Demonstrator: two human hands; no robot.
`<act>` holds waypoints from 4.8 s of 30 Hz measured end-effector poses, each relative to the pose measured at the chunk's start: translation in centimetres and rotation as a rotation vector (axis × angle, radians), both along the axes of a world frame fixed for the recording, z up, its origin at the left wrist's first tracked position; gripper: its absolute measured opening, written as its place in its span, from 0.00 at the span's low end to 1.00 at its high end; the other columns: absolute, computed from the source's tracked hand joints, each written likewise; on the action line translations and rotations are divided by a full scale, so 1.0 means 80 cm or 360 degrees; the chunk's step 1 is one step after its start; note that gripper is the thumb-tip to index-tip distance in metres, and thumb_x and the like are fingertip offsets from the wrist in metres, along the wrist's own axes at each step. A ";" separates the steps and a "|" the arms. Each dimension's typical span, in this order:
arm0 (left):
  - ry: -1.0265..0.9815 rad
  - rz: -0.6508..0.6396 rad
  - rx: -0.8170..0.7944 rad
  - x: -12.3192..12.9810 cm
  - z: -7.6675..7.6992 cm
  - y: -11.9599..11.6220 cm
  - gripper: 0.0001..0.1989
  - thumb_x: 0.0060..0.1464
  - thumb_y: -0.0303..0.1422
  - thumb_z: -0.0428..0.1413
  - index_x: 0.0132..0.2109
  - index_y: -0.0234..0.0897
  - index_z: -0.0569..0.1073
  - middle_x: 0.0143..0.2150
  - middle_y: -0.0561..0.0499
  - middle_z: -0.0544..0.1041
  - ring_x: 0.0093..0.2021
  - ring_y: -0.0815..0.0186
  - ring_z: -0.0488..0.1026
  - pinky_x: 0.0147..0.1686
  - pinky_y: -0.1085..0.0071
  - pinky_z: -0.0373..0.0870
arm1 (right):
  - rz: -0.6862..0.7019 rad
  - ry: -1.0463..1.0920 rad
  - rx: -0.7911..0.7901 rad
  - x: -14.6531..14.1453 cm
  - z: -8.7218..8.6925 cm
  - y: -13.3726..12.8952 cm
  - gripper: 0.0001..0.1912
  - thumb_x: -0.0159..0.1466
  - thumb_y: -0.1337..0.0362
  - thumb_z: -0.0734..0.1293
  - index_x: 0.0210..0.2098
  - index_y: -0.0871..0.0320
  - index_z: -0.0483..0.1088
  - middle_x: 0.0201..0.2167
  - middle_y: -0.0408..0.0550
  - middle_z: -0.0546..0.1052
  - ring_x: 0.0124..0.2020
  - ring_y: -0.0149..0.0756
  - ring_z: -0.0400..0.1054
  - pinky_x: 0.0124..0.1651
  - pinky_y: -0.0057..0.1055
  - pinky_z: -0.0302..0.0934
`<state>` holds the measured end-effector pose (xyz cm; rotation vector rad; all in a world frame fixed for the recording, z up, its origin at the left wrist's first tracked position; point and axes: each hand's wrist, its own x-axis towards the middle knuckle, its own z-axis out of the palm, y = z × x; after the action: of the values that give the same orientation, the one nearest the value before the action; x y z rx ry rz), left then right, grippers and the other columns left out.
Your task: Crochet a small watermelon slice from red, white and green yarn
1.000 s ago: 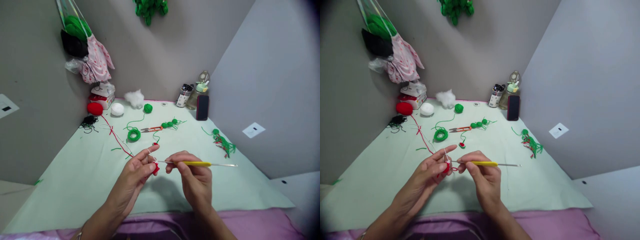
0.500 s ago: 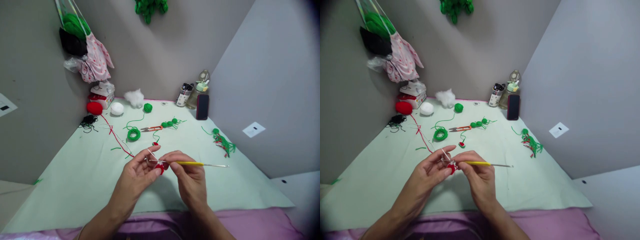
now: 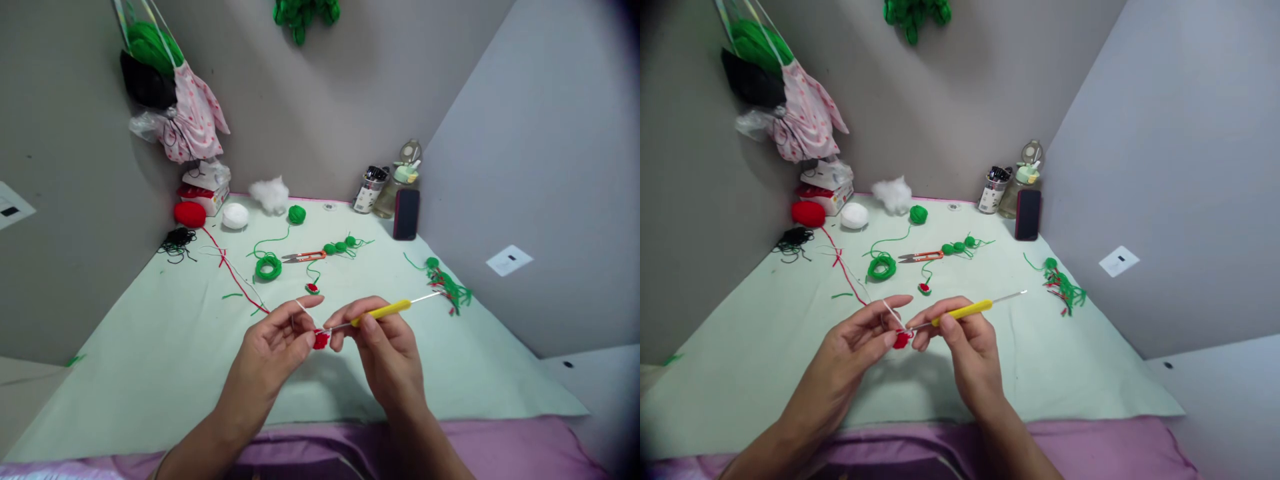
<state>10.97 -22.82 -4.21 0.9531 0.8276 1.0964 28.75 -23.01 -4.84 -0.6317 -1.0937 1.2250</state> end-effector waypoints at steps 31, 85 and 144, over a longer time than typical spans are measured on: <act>-0.0100 0.0061 -0.0026 0.011 0.003 -0.002 0.17 0.58 0.37 0.71 0.54 0.45 0.84 0.33 0.55 0.76 0.38 0.67 0.76 0.47 0.71 0.74 | -0.0319 -0.0412 0.0538 -0.004 -0.015 -0.009 0.11 0.78 0.65 0.64 0.49 0.50 0.79 0.44 0.46 0.85 0.40 0.34 0.78 0.44 0.34 0.74; 0.0534 0.0428 0.0617 0.001 -0.001 -0.005 0.09 0.64 0.31 0.65 0.49 0.48 0.85 0.45 0.52 0.84 0.42 0.65 0.80 0.47 0.71 0.76 | -0.0550 -0.0918 0.0957 -0.003 -0.002 -0.014 0.14 0.76 0.71 0.63 0.53 0.52 0.78 0.40 0.50 0.86 0.46 0.41 0.81 0.45 0.39 0.77; -0.0066 0.0103 -0.0041 0.008 0.015 0.002 0.24 0.50 0.32 0.75 0.55 0.46 0.85 0.36 0.55 0.79 0.39 0.67 0.76 0.44 0.73 0.74 | -0.1097 -0.1655 0.1499 -0.007 -0.016 -0.014 0.20 0.66 0.79 0.72 0.54 0.55 0.81 0.40 0.50 0.83 0.45 0.41 0.82 0.49 0.33 0.81</act>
<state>11.59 -22.68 -3.05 0.8846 0.8414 1.1547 28.21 -24.11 -6.08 -0.7842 -1.8773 -0.3614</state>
